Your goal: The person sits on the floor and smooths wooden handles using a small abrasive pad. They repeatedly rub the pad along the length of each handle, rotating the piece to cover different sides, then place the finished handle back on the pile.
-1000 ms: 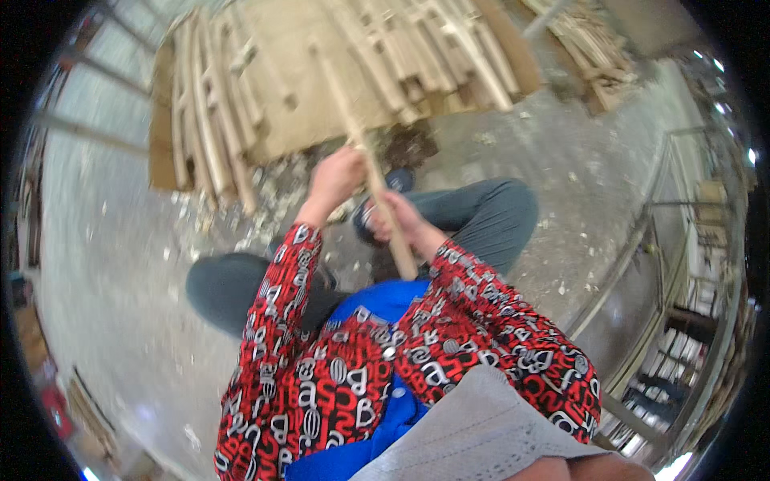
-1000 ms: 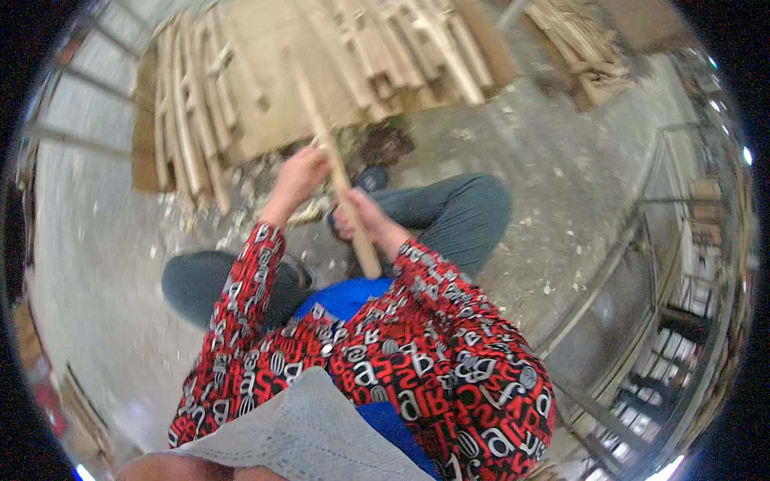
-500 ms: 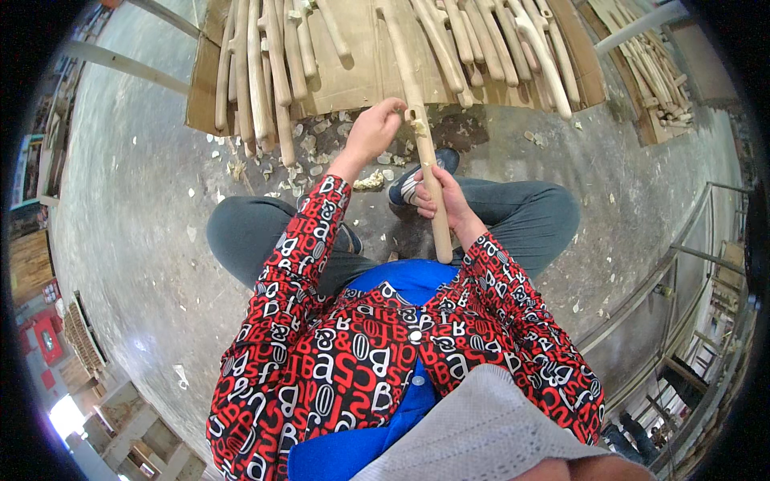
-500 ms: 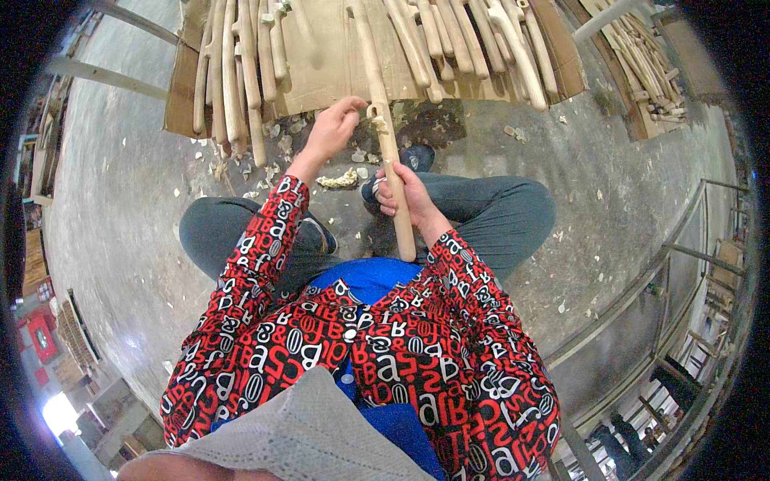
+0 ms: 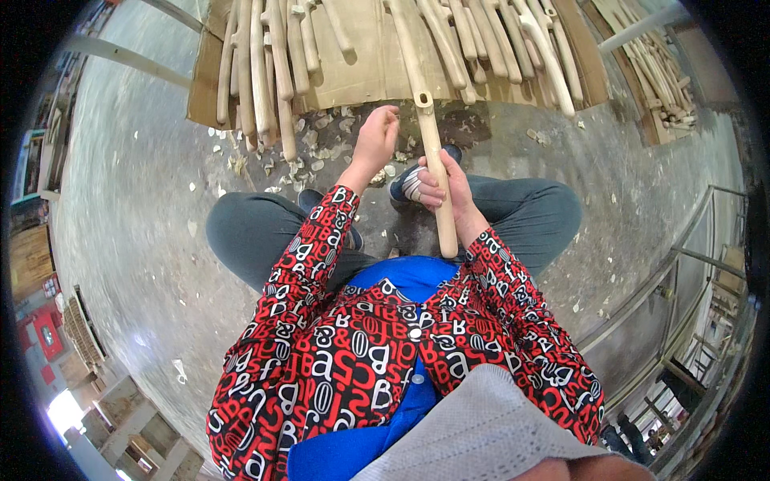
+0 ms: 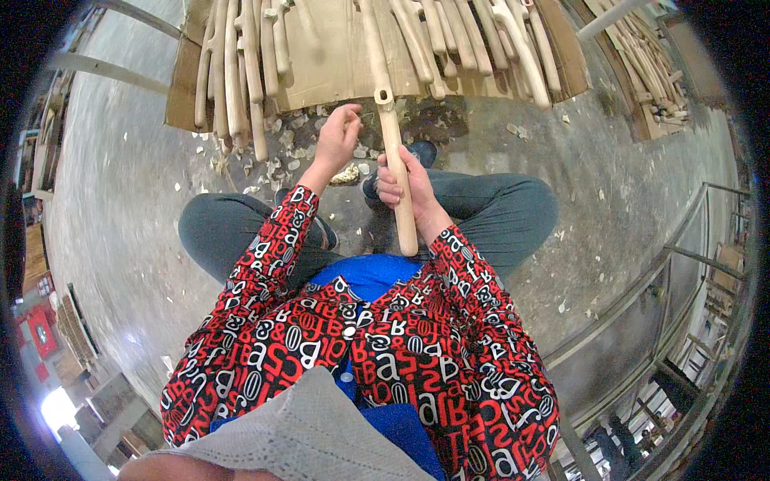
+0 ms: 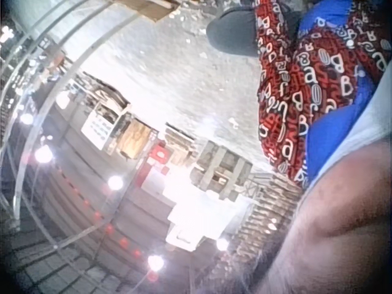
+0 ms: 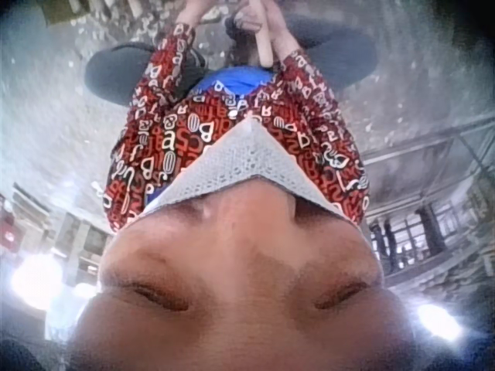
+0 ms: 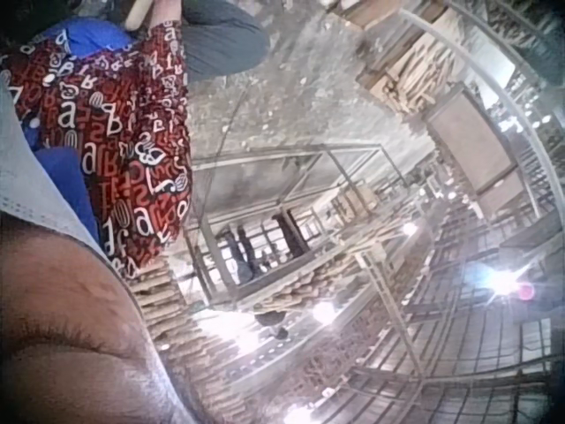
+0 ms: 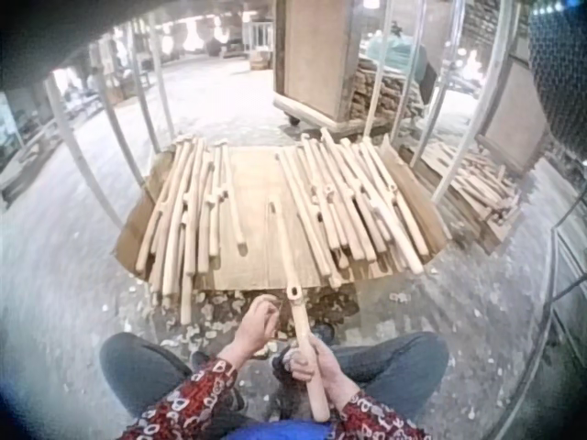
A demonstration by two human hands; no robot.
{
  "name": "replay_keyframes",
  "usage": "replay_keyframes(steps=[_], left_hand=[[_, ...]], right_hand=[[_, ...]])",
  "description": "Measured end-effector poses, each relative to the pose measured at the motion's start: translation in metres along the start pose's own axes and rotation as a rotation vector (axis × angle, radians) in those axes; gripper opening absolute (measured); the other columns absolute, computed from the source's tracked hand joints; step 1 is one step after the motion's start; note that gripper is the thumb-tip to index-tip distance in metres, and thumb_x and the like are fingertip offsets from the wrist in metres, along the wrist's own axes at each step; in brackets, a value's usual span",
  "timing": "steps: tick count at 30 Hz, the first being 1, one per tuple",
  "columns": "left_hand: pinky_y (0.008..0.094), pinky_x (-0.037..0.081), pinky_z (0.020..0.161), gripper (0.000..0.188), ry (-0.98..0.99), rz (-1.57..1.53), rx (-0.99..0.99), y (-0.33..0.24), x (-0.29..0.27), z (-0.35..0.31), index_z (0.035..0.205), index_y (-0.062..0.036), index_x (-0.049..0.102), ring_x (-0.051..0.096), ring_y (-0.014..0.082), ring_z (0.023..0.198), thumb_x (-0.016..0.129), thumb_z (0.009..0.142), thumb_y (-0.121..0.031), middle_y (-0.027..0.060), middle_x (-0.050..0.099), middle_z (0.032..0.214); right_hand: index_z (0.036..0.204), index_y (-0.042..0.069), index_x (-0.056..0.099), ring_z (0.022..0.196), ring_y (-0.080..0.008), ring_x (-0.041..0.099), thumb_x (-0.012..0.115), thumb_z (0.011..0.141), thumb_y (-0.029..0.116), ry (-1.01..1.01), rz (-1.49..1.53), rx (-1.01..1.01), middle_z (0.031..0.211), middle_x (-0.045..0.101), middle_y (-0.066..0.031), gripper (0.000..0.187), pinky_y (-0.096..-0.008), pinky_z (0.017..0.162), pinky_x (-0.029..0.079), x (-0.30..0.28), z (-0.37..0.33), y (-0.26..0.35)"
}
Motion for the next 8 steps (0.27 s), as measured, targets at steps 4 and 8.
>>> replay_keyframes(steps=[4,8], left_hand=[[0.0262,0.047,0.058,0.019,-0.002,-0.174,-0.228,0.009,0.006,-0.002,0.102,-0.0008,0.058,0.059,0.0102,0.066,0.054,0.093,-0.017,0.0052,0.065,0.081],[0.0292,0.05,0.068,0.024,-0.112,0.157,0.048,-0.015,-0.011,0.004,0.108,-0.006,0.064,0.064,0.0216,0.074,0.06,0.09,-0.022,0.0098,0.069,0.087]], right_hand=[[0.101,0.006,0.052,0.044,-0.0102,0.04,0.043,0.096,0.045,-0.079,-0.053,-0.034,0.063,0.044,-0.0011,0.04,-0.0252,0.038,0.036,0.009,0.003,-0.001],[0.108,0.008,0.05,0.046,-0.0122,0.042,0.046,0.094,0.049,-0.351,-0.294,-0.047,0.064,0.045,-0.002,0.043,-0.0276,0.04,0.039,0.016,0.008,-0.008]])
Point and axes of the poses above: each hand's wrist, its own z-axis towards the middle knuckle, its own x-axis out of the palm, y = z × x, the point moved 8 cm from there along z, towards the middle knuckle
